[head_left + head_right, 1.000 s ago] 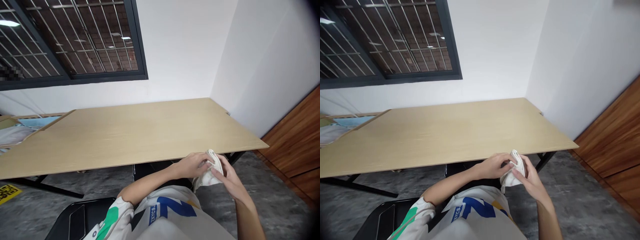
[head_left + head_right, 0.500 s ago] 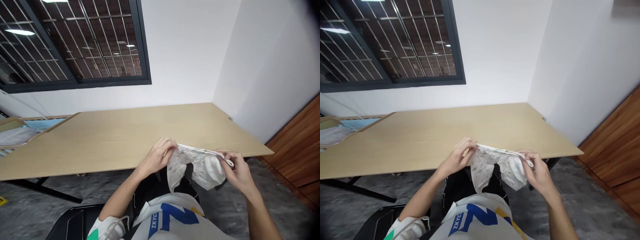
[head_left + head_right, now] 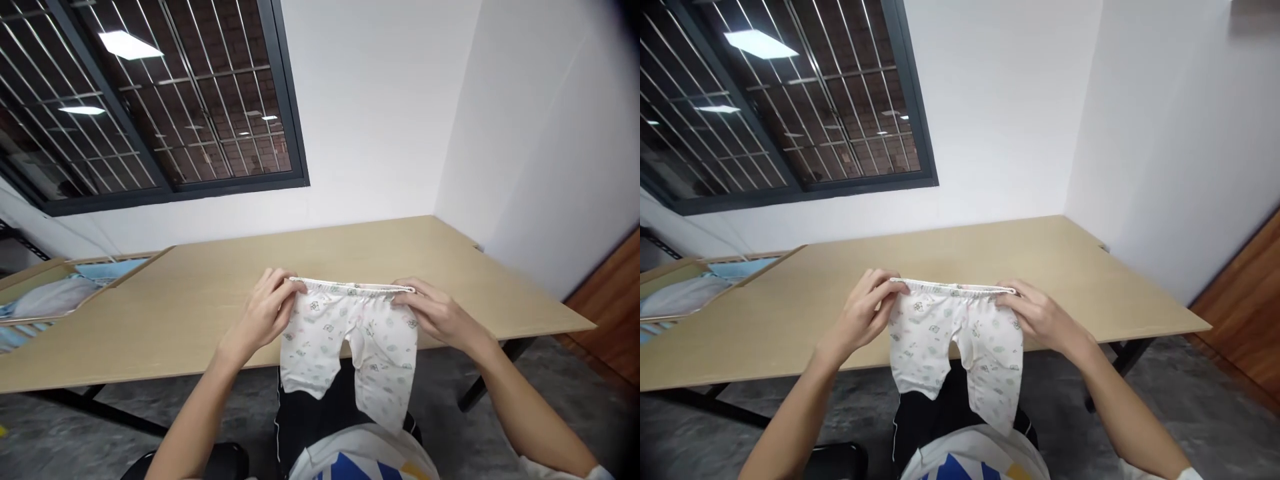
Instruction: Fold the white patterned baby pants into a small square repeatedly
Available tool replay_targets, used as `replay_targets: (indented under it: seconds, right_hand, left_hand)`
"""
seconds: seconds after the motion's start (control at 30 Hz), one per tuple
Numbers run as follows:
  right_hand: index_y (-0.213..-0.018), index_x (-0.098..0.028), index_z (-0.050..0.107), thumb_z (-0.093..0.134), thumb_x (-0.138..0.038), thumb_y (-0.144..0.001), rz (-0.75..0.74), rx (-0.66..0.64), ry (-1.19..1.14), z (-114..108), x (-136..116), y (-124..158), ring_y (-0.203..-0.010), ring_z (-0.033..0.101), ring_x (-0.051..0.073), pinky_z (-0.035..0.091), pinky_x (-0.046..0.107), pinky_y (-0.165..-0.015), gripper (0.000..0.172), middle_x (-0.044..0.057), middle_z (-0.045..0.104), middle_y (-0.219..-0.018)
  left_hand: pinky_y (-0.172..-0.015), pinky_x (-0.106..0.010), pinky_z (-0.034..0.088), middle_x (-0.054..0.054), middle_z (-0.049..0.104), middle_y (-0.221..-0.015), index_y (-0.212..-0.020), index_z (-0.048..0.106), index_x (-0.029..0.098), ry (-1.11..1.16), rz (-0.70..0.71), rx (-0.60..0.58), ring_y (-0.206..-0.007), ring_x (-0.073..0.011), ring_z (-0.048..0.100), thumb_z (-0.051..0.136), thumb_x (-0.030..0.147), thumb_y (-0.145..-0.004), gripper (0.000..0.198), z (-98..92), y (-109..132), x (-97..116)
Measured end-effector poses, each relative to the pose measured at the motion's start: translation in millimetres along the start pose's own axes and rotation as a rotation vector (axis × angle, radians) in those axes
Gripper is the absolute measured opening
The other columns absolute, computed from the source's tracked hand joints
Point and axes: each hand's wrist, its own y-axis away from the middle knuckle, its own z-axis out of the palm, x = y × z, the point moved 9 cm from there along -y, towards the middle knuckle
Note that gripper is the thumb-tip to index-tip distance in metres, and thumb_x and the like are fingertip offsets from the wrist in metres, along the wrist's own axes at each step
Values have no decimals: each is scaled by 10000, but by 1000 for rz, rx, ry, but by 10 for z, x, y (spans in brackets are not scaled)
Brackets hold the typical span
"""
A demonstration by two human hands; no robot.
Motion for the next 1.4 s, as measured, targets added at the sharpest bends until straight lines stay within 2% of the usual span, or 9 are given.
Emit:
replay_targets:
  seconds: [0.2, 0.43, 0.57, 0.83, 1.07, 1.17, 1.23, 1.3, 1.4]
  right_hand:
    - [-1215, -260, 723, 451, -104, -1005, 1, -130, 40, 670, 518, -379, -1078, 680, 277, 576, 445, -918, 378, 109, 704, -1179]
    - [-1129, -200, 747, 448, -64, -959, 94, -346, -3, 1746, 1420, -621, -1016, 678, 258, 538, 412, -930, 370, 111, 724, -1108]
    - [-1090, -184, 739, 440, -23, -934, 189, -400, -60, 2202, 1972, -770, -1044, 673, 236, 516, 360, -941, 374, 97, 733, -1101]
    - [-1105, -140, 735, 480, -15, -934, 285, -405, 50, 2780, 2754, -1058, -1100, 650, 255, 471, 375, -1009, 331, 137, 738, -1141]
    - [-1120, -126, 717, 456, -42, -956, 339, -362, 87, 2951, 3138, -1222, -1144, 630, 260, 454, 393, -1039, 319, 156, 726, -1200]
    - [-1149, -109, 708, 462, -39, -948, 372, -317, 107, 2940, 3227, -1279, -1278, 561, 275, 403, 418, -1112, 326, 198, 640, -1391]
    - [-1183, -96, 707, 456, -65, -970, 396, -274, 123, 2905, 3271, -1310, -1324, 517, 289, 367, 434, -1143, 331, 215, 582, -1457]
    - [-1186, -101, 727, 450, -98, -992, 420, -247, 132, 2874, 3311, -1328, -1279, 530, 288, 365, 430, -1135, 339, 202, 607, -1393]
    - [-1129, -125, 778, 472, -106, -986, 488, -266, 128, 2874, 3398, -1321, -1196, 559, 275, 376, 409, -1114, 338, 166, 656, -1256]
  left_hand:
    - [-827, -413, 499, -95, 670, -1132, -1124, 625, 221, -230, -68, -201, -945, -267, 561, 408, 127, -1015, 261, 559, 86, -615]
    - [-966, -456, 498, -119, 653, -1205, -1146, 633, 196, -172, -271, -449, -1044, -281, 597, 347, 237, -1047, 306, 1527, 345, -1461]
    - [-1057, -472, 454, -144, 624, -1293, -1210, 613, 176, -155, -365, -565, -1152, -298, 587, 344, 285, -1053, 330, 2026, 395, -1899]
    - [-1117, -468, 402, -164, 527, -1503, -1317, 570, 179, -151, -513, -636, -1316, -334, 514, 409, 354, -1027, 375, 2662, 238, -2529]
    - [-1125, -505, 385, -207, 533, -1496, -1311, 548, 130, -141, -606, -599, -1341, -371, 496, 466, 296, -993, 368, 2990, 61, -2887]
    - [-1119, -581, 380, -252, 472, -1544, -1297, 532, 115, -134, -620, -547, -1399, -421, 447, 512, 269, -986, 348, 2998, -66, -2810]
    - [-1115, -627, 371, -275, 447, -1551, -1284, 533, 108, -118, -582, -507, -1421, -441, 423, 491, 258, -1006, 319, 2979, -164, -2531]
    - [-1084, -596, 411, -273, 540, -1445, -1203, 586, 110, -66, -490, -500, -1329, -409, 521, 441, 251, -1029, 267, 2985, -236, -2038]
    - [-894, -455, 524, -168, 710, -1054, -937, 660, 176, 77, -307, -562, -972, -293, 680, 482, 385, -1039, 293, 3049, -219, -1062]
